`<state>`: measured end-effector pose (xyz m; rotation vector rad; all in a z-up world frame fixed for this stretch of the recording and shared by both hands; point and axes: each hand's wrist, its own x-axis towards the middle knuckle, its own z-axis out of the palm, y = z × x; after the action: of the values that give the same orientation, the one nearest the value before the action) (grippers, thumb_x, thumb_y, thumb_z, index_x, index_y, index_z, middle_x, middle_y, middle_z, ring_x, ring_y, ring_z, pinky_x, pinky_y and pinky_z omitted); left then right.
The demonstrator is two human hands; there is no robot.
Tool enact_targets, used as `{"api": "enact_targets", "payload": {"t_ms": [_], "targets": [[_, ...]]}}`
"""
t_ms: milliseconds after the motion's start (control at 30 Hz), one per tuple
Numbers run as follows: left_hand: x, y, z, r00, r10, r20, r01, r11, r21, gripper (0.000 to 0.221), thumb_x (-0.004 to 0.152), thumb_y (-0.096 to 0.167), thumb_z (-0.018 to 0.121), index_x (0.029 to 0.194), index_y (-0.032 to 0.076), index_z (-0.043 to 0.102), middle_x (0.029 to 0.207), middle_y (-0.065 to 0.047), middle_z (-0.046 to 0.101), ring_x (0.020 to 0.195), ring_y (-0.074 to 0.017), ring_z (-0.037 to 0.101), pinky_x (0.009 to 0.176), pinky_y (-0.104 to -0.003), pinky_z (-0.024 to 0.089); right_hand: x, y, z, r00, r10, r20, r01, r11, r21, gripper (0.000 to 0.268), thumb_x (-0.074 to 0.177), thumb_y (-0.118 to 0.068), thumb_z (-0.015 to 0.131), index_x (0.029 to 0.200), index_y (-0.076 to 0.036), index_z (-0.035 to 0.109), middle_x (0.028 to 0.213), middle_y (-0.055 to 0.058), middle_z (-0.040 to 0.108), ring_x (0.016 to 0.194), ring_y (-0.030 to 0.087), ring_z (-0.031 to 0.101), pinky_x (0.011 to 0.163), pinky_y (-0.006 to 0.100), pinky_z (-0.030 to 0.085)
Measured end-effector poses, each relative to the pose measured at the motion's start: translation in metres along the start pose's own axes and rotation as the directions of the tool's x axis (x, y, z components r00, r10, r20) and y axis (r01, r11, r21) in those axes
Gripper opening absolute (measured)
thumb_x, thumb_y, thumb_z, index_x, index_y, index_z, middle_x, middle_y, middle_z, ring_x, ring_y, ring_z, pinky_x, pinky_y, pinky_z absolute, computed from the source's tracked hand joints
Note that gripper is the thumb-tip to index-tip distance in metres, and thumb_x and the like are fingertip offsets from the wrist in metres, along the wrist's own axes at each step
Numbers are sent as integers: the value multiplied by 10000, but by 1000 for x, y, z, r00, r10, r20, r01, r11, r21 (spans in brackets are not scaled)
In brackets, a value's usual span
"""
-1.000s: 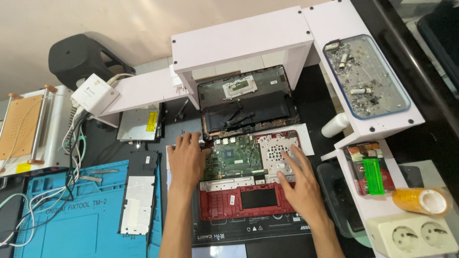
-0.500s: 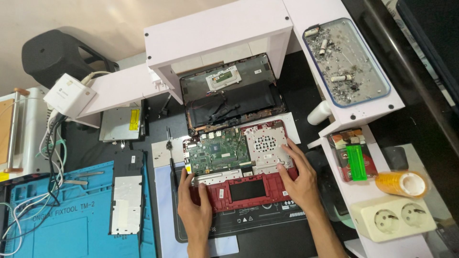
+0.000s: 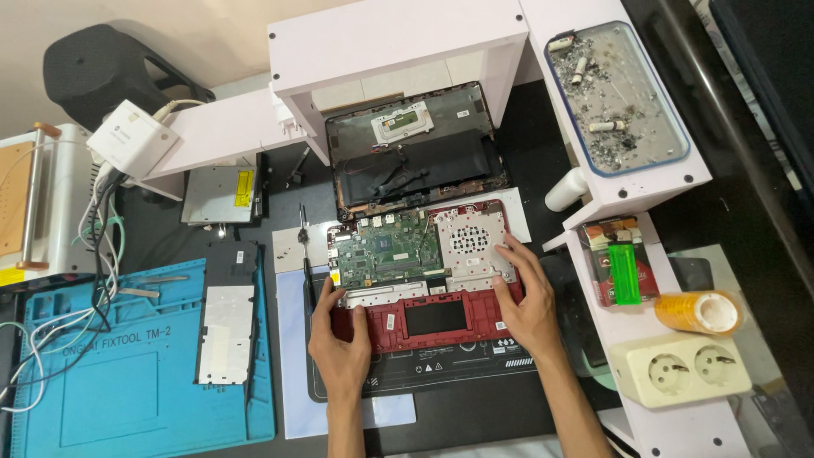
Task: The person is repairing a disassembled laptop on a workbench. They connect a ribbon cable to the motherboard, place the motherboard into the laptop chassis, and secure it with screws using a screwdriver. The person also handles a black plastic component and a red laptop casing.
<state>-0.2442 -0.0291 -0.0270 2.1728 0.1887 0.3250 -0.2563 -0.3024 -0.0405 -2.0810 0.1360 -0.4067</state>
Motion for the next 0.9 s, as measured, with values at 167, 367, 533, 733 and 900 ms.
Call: {"api": "enact_targets", "payload": {"t_ms": [167,367,533,733,900], "targets": [[-1,1,0,1000,3,-15,-4,1000,-6,334,892,86,691,1216,13,654,1471,-141,604,1257,-317,645,1033,-407,520,0,-1,-1,999,-30,25,29,999,14,424,941,-44,619,1365,-54,607,1526,150,534,1435,332,502,1190,436,391],[0,4,0,1000,-9,-15,9,1000,-17,260,940,57,610,1190,16,669,1468,-138,615,1206,-298,679,982,-394,544,0,-1,0,1000,-13,28,13,1000,6,426,934,-51,613,1360,-56,598,1519,148,535,1430,331,493,1180,446,387],[0,5,0,989,-144,16,144,989,19,232,963,68,558,1164,45,671,1454,-99,627,1059,-262,728,822,-378,584,-3,4,1,1000,-16,15,17,1000,-16,392,943,-70,627,1334,-69,626,1489,134,561,1418,318,518,1176,441,411],[-2,-4,4,999,29,-13,-29,998,52,191,998,50,549,1132,26,683,1447,-148,622,1143,-300,693,900,-391,576,-5,15,5,999,34,29,-33,999,-16,383,936,-86,638,1318,-64,635,1461,137,560,1397,318,516,1168,466,410],[-2,-7,4,999,39,-16,-38,995,88,187,993,48,553,1125,20,682,1438,-164,618,1181,-324,673,925,-400,572,-6,15,5,1000,22,16,-21,999,-27,358,926,-85,647,1283,-66,660,1454,129,575,1401,311,524,1176,467,413]]}}
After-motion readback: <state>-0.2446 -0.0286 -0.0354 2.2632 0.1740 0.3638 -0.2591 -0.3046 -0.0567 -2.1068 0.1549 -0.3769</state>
